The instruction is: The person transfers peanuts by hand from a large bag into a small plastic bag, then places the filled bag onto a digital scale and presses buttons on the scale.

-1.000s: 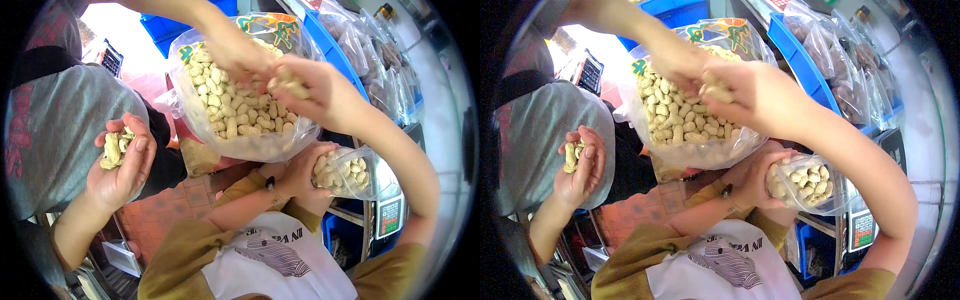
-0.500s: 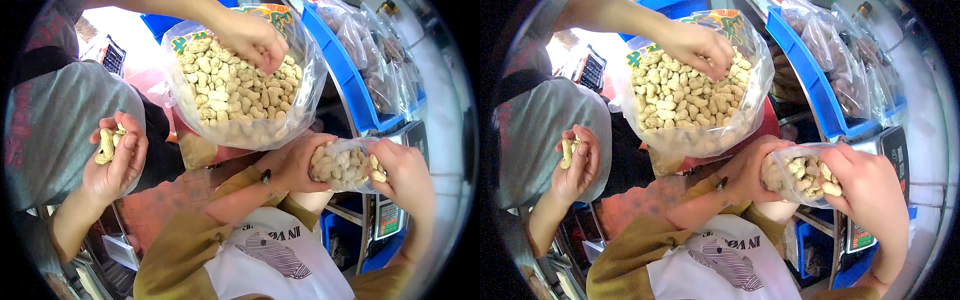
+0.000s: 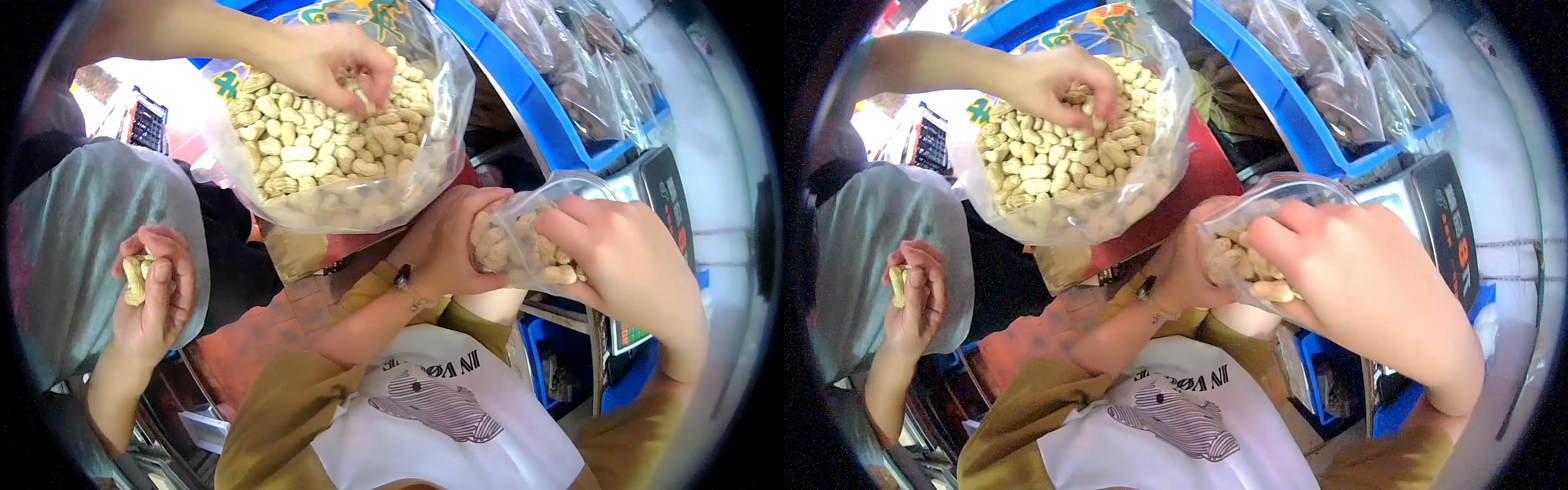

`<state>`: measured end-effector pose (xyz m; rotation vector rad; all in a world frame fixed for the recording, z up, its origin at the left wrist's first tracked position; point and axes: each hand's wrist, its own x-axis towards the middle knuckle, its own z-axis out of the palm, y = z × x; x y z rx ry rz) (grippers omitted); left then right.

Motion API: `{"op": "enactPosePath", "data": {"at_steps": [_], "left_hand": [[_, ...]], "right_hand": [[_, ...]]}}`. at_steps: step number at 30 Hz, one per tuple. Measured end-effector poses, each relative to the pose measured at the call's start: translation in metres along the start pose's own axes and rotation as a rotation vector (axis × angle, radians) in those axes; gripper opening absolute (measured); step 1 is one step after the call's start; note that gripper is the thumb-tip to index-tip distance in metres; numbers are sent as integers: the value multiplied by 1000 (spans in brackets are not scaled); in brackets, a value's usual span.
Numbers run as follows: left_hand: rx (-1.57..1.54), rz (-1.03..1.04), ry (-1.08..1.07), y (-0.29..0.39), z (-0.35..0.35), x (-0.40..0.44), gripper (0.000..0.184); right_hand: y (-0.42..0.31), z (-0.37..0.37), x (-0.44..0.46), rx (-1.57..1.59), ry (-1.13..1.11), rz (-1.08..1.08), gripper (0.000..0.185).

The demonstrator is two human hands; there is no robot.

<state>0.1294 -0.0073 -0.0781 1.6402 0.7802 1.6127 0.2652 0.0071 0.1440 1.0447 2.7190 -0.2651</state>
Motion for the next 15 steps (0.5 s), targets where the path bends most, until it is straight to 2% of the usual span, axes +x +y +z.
{"op": "enactPosePath", "data": {"at_steps": [4, 7, 10, 13, 15], "left_hand": [[-67, 26, 37, -4, 4, -2, 88], [-19, -46, -63, -7, -1, -2, 88], [-71, -108, -110, -9, -2, -3, 88], [-100, -89, -68, -4, -3, -1, 88], [-50, -101, -154, -6, -6, 1, 89]], "right_hand": [[2, 0, 5, 125, 67, 7, 36], [1, -3, 7, 242, 30, 54, 35], [5, 6, 9, 298, 179, -35, 29], [-1, 7, 14, 536, 304, -45, 21], [0, 13, 17, 675, 360, -80, 17]]}}
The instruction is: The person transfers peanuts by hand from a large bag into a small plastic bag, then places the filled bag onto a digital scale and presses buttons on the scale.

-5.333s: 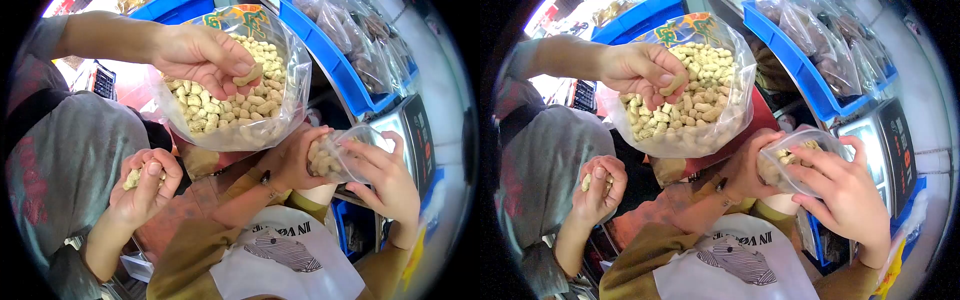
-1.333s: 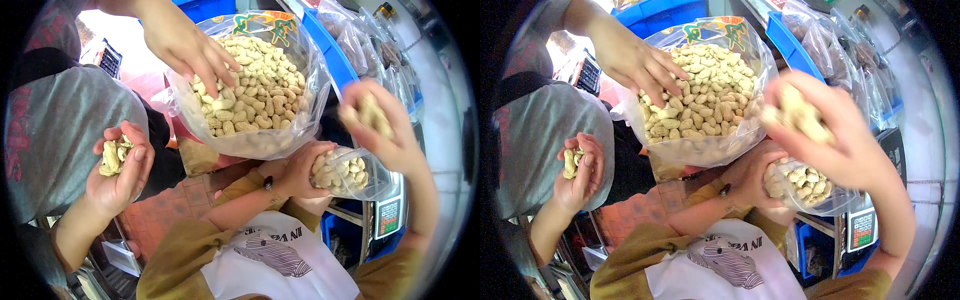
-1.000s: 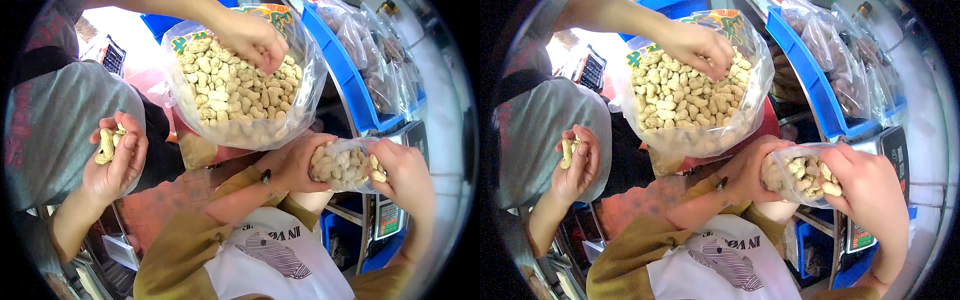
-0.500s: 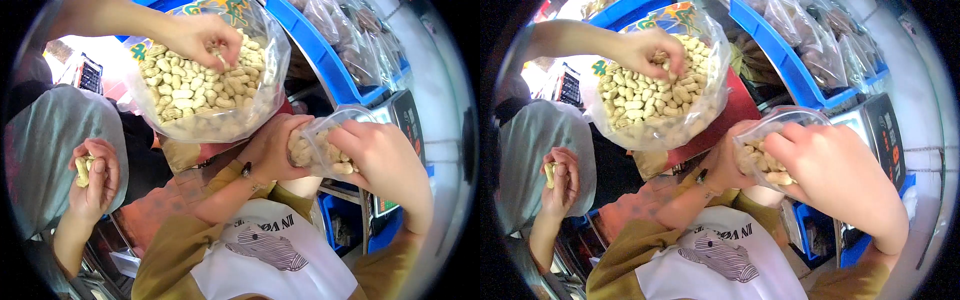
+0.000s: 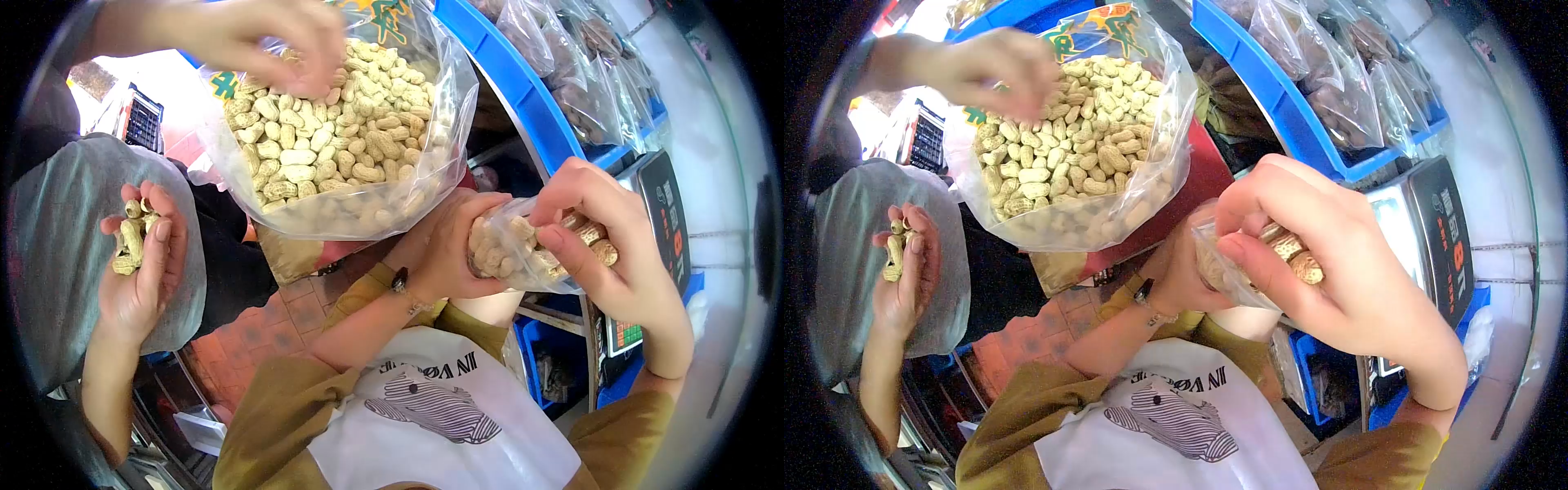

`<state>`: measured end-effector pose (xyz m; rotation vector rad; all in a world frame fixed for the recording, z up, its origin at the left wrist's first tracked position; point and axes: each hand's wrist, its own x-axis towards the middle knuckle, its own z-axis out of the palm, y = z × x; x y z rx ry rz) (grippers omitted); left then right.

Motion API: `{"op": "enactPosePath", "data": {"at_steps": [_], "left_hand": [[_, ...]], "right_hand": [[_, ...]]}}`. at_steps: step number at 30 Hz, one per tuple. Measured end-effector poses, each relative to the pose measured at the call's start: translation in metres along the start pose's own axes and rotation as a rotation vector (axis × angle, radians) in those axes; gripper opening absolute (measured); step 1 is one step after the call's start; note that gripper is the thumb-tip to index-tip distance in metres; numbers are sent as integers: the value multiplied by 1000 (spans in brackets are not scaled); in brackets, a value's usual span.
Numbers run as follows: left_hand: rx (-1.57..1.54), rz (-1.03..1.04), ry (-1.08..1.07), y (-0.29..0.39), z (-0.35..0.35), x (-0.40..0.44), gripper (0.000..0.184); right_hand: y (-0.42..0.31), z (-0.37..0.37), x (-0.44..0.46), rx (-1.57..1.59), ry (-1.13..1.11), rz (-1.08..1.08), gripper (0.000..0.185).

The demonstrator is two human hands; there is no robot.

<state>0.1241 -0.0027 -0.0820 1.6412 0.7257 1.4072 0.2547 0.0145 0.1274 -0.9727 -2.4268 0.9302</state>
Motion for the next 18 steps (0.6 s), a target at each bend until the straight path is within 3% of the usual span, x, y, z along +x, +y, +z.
{"op": "enactPosePath", "data": {"at_steps": [4, 13, 18], "left_hand": [[-46, -28, 14, -4, 2, -5, 90], [46, 99, 135, 2, 3, -7, 90], [81, 129, 164, 2, 3, -6, 94]], "right_hand": [[14, 9, 2, 63, -23, -61, 13], [8, 5, -6, -5, -20, 64, 14], [4, 5, -5, -216, 54, -49, 19]]}}
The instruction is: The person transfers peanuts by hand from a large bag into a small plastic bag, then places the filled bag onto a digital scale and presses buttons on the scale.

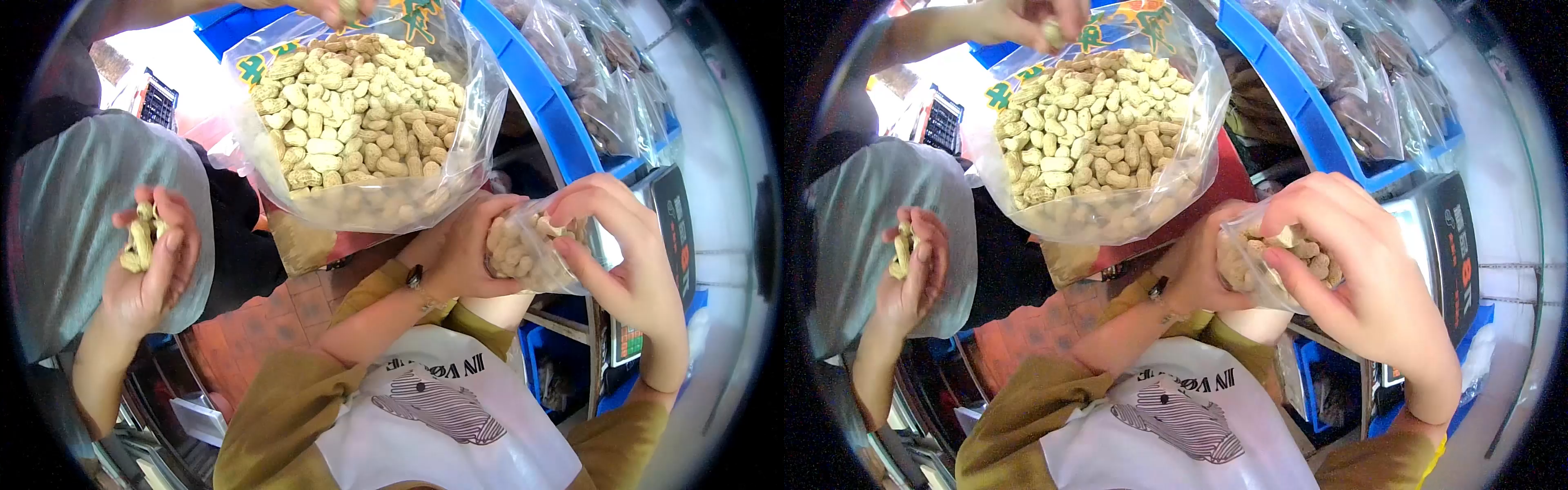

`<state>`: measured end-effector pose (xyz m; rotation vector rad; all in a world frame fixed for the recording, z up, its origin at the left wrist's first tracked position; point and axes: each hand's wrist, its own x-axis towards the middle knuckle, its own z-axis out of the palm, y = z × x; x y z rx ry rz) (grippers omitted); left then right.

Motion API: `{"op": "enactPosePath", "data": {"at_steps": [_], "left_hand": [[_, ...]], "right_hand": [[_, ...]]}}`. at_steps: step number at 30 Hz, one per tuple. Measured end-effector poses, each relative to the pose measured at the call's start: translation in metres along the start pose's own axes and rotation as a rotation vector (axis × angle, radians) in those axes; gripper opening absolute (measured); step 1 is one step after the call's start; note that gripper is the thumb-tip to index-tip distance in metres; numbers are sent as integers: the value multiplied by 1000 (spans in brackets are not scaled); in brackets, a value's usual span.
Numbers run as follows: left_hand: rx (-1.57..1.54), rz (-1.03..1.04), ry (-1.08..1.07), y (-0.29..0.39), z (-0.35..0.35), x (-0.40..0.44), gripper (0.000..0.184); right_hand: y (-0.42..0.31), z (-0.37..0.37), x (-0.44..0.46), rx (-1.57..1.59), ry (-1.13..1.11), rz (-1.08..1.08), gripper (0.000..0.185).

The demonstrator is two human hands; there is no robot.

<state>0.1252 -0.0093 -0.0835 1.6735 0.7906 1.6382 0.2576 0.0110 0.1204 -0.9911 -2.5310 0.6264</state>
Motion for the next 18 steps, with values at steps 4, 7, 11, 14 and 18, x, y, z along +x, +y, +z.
{"op": "enactPosePath", "data": {"at_steps": [4, 7, 11, 14, 18], "left_hand": [[34, -35, -23, 24, -8, 9, 99], [53, -82, -86, 9, -5, 3, 100], [33, -20, -81, 19, -14, 9, 99], [-24, -52, -76, 18, -14, 8, 95], [-26, -183, -80, -5, 2, -9, 92]], "right_hand": [[-8, -2, 14, -102, 46, -101, 20], [-6, -4, 37, -54, 49, -148, 18], [3, 6, 81, 188, 11, -87, 13], [2, 28, 110, 40, -186, -145, 14], [13, 76, 127, -190, -199, -348, 25]]}}
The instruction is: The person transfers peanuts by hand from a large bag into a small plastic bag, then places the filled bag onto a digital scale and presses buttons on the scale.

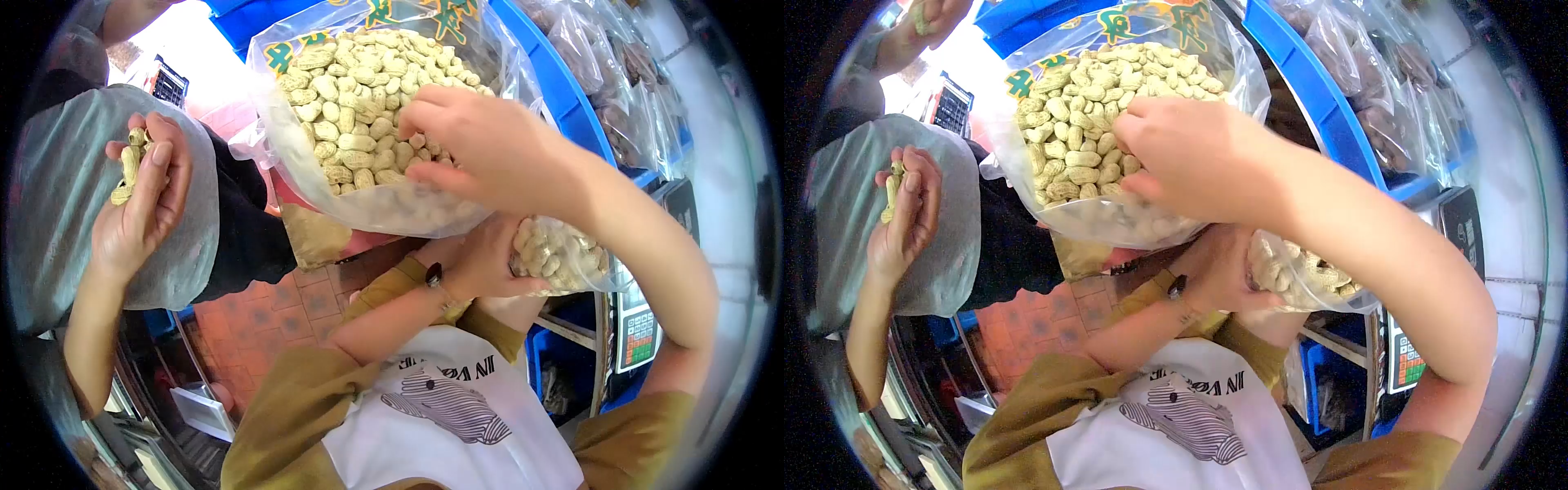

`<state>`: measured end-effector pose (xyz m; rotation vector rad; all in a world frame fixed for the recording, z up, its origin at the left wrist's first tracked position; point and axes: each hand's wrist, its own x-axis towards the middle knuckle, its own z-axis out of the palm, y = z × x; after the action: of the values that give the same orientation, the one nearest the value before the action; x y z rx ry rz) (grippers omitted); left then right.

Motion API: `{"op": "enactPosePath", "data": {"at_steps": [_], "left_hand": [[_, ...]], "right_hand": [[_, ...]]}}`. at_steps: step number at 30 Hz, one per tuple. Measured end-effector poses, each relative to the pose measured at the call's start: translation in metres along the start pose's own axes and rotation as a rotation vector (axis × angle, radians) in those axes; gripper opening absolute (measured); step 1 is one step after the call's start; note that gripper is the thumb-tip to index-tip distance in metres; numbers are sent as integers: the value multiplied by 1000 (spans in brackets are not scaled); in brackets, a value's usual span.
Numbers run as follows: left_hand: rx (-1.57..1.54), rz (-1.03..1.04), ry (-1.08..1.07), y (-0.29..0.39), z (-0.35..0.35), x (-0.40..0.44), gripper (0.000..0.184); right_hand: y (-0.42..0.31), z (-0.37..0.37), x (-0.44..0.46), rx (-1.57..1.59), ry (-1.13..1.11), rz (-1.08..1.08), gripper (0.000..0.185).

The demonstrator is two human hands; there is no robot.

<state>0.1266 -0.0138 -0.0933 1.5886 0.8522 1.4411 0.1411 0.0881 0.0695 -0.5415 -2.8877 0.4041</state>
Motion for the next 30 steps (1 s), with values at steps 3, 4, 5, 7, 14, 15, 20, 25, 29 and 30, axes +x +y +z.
{"op": "enactPosePath", "data": {"at_steps": [3, 4, 5, 7, 14, 15, 20, 25, 29, 30], "left_hand": [[-46, -21, -18, -2, 1, -1, 94], [-64, 10, -22, -2, 2, 0, 95], [-84, 40, -27, -2, 2, 1, 97], [-98, 27, -30, -2, 3, 2, 98], [-102, 54, -1, 3, 2, 1, 82], [-92, 68, 23, 4, 1, 2, 80], [-80, 76, 127, 12, 0, 6, 68], [-145, 12, -28, -4, 3, 1, 98], [-99, -11, -45, -2, 1, 0, 96], [-127, 53, -26, 1, -1, 1, 96]], "right_hand": [[-2, 6, 10, 47, -78, 48, 35], [2, 3, 14, 64, -121, 22, 39], [5, 1, 16, 82, -164, -3, 42], [10, 8, 17, 128, -48, -183, 46], [14, 21, 26, 87, 192, -301, 46], [16, 22, 27, 170, 142, -208, 43], [20, 24, 42, 184, 129, -114, 26], [14, 26, 54, -3, 169, -218, 14], [15, 35, 54, -44, 269, -222, 12], [18, 38, 53, -68, 248, -199, 12]]}}
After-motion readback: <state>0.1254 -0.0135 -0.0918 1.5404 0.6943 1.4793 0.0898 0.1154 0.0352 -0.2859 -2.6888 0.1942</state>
